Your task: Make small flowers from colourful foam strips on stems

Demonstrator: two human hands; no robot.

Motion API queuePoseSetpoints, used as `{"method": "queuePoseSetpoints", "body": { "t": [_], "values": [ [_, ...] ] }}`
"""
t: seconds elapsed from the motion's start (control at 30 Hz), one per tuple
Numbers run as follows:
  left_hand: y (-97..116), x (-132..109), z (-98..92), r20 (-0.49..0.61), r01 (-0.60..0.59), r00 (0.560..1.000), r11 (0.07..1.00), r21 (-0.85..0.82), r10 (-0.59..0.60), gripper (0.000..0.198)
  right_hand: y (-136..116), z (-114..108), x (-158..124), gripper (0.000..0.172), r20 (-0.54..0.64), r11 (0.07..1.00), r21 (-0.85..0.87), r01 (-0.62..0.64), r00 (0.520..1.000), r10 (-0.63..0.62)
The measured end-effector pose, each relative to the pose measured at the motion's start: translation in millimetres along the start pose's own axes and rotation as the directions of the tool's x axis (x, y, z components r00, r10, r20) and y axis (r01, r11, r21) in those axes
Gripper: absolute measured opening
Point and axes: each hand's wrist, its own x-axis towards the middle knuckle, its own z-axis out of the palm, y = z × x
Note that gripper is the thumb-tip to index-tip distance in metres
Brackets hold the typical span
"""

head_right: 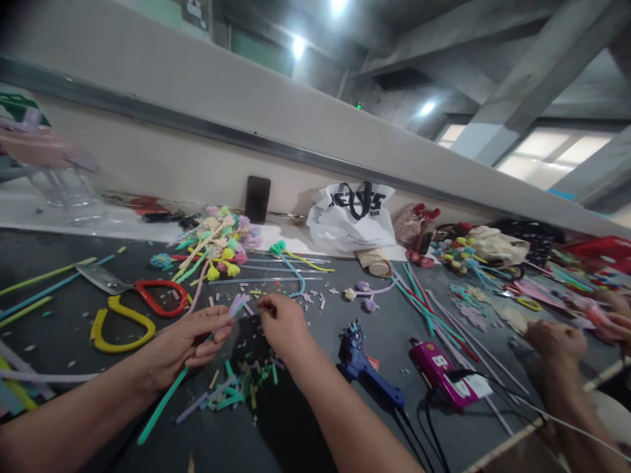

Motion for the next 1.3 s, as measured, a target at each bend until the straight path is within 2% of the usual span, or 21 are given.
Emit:
{"method": "queuePoseSetpoints", "body": {
  "t": [0.13,0.27,0.53,0.67,0.77,0.83,0.9,0.97,1.13,1.3],
  "values": [
    [-0.2,1.8,-2.3,-0.012,-0.01,1.0,1.0,-0.001,0.01,0.018,-5.0,14.8,15.4,0.009,0.065,0.98,-0.184,0.069,0.996,-0.058],
    [-1.9,1.9,-2.2,0.015,0.021,1.0,1.0,-0.005,-0.021,0.014,-4.0,21.7,17.8,0.006,0.126,0.943,-0.316,0.109,0.989,-0.073],
    [-3.1,1.5,0.4,0.15,0.143,0.979,0.989,-0.034,-0.136,0.012,2.8,-2.8,-20.9,0.019,0.147,0.909,-0.378,0.173,0.981,-0.125],
    [-4.1,0.8,-0.8,0.188,0.19,0.966,0.981,-0.046,-0.178,0.014,10.0,-18.5,-44.1,0.019,0.005,0.975,-0.169,0.148,0.989,-0.149],
    [-5.3,-0.7,0.6,0.192,0.245,0.953,0.969,-0.032,-0.234,0.011,10.2,-25.2,-54.5,0.019,-0.037,0.983,0.182,0.035,0.999,-0.029],
    [-6.3,-2.1,3.7,0.193,0.276,0.943,0.961,0.005,-0.272,0.011,5.0,-25.0,-57.2,0.027,0.065,0.876,0.478,-0.062,0.997,0.035],
    [-7.8,-3.6,7.5,0.183,0.286,0.939,0.957,0.053,-0.291,0.013,-2.8,-21.7,-57.2,0.035,0.172,0.72,0.68,-0.134,0.985,0.021],
    [-10.0,-4.6,10.9,0.171,0.277,0.941,0.955,0.105,-0.292,0.015,-10.1,-17.1,-55.6,0.037,0.217,0.641,0.748,-0.175,0.976,0.013],
    [-15.5,-3.8,15.5,0.11,0.193,0.968,0.952,0.238,-0.224,0.018,-15.5,-7.8,-51.1,0.012,0.228,0.658,0.707,-0.257,0.965,0.132],
    [-17.8,-2.1,19.5,0.057,0.12,0.987,0.934,0.337,-0.148,0.022,-10.6,-5.6,-51.4,0.008,0.185,0.636,0.727,-0.259,0.966,0.182]
  ]
}}
